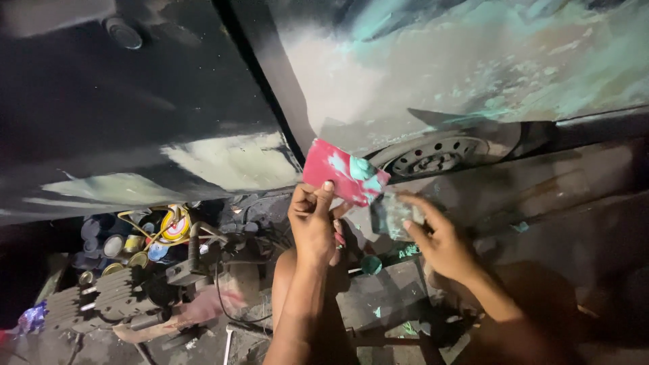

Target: The person applies a light green body filler to a car's side panel using a red putty knife and a metal scraper. They repeatedly scoop filler from the knife onto the scraper and spread it over the panel, smoothing the surface.

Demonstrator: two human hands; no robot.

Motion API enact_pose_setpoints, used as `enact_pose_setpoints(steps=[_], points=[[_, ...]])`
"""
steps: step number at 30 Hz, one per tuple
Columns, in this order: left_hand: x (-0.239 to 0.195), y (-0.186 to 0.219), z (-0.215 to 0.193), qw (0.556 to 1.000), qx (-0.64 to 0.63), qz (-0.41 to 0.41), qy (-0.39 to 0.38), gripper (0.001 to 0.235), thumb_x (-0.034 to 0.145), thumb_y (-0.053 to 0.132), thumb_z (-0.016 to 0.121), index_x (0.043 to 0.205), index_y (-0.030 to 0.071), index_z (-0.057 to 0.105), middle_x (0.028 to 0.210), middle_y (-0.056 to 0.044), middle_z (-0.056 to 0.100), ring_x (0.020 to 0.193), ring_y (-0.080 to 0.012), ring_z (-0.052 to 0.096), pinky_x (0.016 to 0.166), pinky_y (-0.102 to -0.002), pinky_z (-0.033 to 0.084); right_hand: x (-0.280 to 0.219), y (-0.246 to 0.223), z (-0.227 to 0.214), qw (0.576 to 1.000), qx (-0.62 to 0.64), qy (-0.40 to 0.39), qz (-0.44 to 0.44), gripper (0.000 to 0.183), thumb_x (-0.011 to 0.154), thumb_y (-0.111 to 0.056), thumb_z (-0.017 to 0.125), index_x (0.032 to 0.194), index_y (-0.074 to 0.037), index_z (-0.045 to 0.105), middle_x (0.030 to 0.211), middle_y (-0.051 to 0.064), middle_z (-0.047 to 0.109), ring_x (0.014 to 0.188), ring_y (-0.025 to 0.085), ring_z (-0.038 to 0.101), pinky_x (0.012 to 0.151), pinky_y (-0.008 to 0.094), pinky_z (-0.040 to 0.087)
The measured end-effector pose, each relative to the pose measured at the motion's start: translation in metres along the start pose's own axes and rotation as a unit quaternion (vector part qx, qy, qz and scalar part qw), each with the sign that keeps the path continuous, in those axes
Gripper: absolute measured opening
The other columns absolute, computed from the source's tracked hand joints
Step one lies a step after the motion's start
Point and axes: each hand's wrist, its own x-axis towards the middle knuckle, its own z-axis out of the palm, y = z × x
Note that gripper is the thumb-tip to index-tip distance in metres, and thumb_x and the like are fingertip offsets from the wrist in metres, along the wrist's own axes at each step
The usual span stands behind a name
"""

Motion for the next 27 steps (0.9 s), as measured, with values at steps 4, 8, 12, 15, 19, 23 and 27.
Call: enact_pose_setpoints(steps=[4, 8, 12, 15, 19, 23, 27], points=[[0.0, -0.009, -0.013, 0.996, 0.022, 0.083, -0.02, 0.017, 0.093, 0.004, 0.076, 0.087, -0.003, 0.062, 0.073, -0.011, 0.065, 0.071, -0.0202, 0.071, 0.071, -0.05, 0.07, 0.018, 0.009, -0.017, 0.982, 0.104, 0.084, 0.131, 0.05, 0.09, 0.004, 0.065, 0.139, -0.001, 0.057, 0.118, 0.022, 0.068, 0.111, 0.032, 0.064, 0.095, 0.054, 0.055], [-0.009, -0.015, -0.012, 0.976, 0.087, 0.185, -0.077, 0.012, 0.091, 0.001, 0.078, 0.088, 0.0, 0.066, 0.078, -0.014, 0.07, 0.083, -0.017, 0.068, 0.079, -0.046, 0.065, 0.032, -0.027, -0.012, 0.912, 0.326, 0.162, 0.192, 0.052, 0.088, 0.0, 0.066, 0.138, -0.005, 0.053, 0.107, 0.01, 0.061, 0.088, 0.024, 0.07, 0.073, 0.045, 0.065], [-0.027, 0.006, -0.001, 0.9, 0.21, 0.334, -0.188, 0.01, 0.087, -0.007, 0.076, 0.082, 0.0, 0.071, 0.085, -0.019, 0.074, 0.086, -0.0359, 0.076, 0.081, -0.046, 0.059, 0.031, -0.041, -0.005, 0.874, 0.4, 0.184, 0.205, 0.049, 0.087, 0.0, 0.067, 0.134, -0.006, 0.055, 0.107, 0.012, 0.062, 0.084, 0.028, 0.072, 0.071, 0.051, 0.066], [-0.03, 0.008, 0.002, 0.871, 0.189, 0.386, -0.239, 0.009, 0.093, 0.001, 0.072, 0.085, -0.002, 0.07, 0.089, -0.021, 0.074, 0.087, -0.0419, 0.075, 0.079, -0.048, 0.06, 0.03, -0.055, -0.006, 0.866, 0.422, 0.179, 0.202, 0.042, 0.088, -0.001, 0.065, 0.129, -0.007, 0.055, 0.102, 0.011, 0.059, 0.087, 0.03, 0.071, 0.077, 0.065, 0.064], [-0.03, 0.008, -0.006, 0.854, 0.218, 0.388, -0.27, 0.007, 0.093, -0.003, 0.069, 0.086, -0.002, 0.072, 0.09, -0.018, 0.075, 0.084, -0.0414, 0.075, 0.078, -0.045, 0.06, 0.024, -0.027, -0.002, 0.86, 0.445, 0.177, 0.177, 0.037, 0.088, 0.0, 0.066, 0.123, -0.006, 0.056, 0.104, 0.017, 0.066, 0.086, 0.034, 0.075, 0.074, 0.061, 0.065], [-0.028, 0.014, -0.007, 0.809, 0.26, 0.421, -0.317, 0.015, 0.095, -0.008, 0.062, 0.096, -0.001, 0.075, 0.092, -0.019, 0.075, 0.084, -0.0417, 0.075, 0.077, -0.045, 0.061, 0.018, -0.019, -0.002, 0.855, 0.457, 0.191, 0.157, 0.032, 0.088, 0.003, 0.067, 0.117, -0.005, 0.056, 0.098, 0.019, 0.072, 0.079, 0.035, 0.077, 0.068, 0.059, 0.066], [-0.029, 0.015, -0.004, 0.788, 0.252, 0.459, -0.325, 0.017, 0.096, -0.01, 0.059, 0.1, -0.004, 0.074, 0.091, -0.021, 0.073, 0.085, -0.0466, 0.074, 0.079, -0.049, 0.061, 0.021, -0.035, -0.005, 0.858, 0.452, 0.173, 0.171, 0.041, 0.086, 0.001, 0.067, 0.124, -0.007, 0.055, 0.104, 0.021, 0.072, 0.08, 0.035, 0.076, 0.069, 0.058, 0.066]])
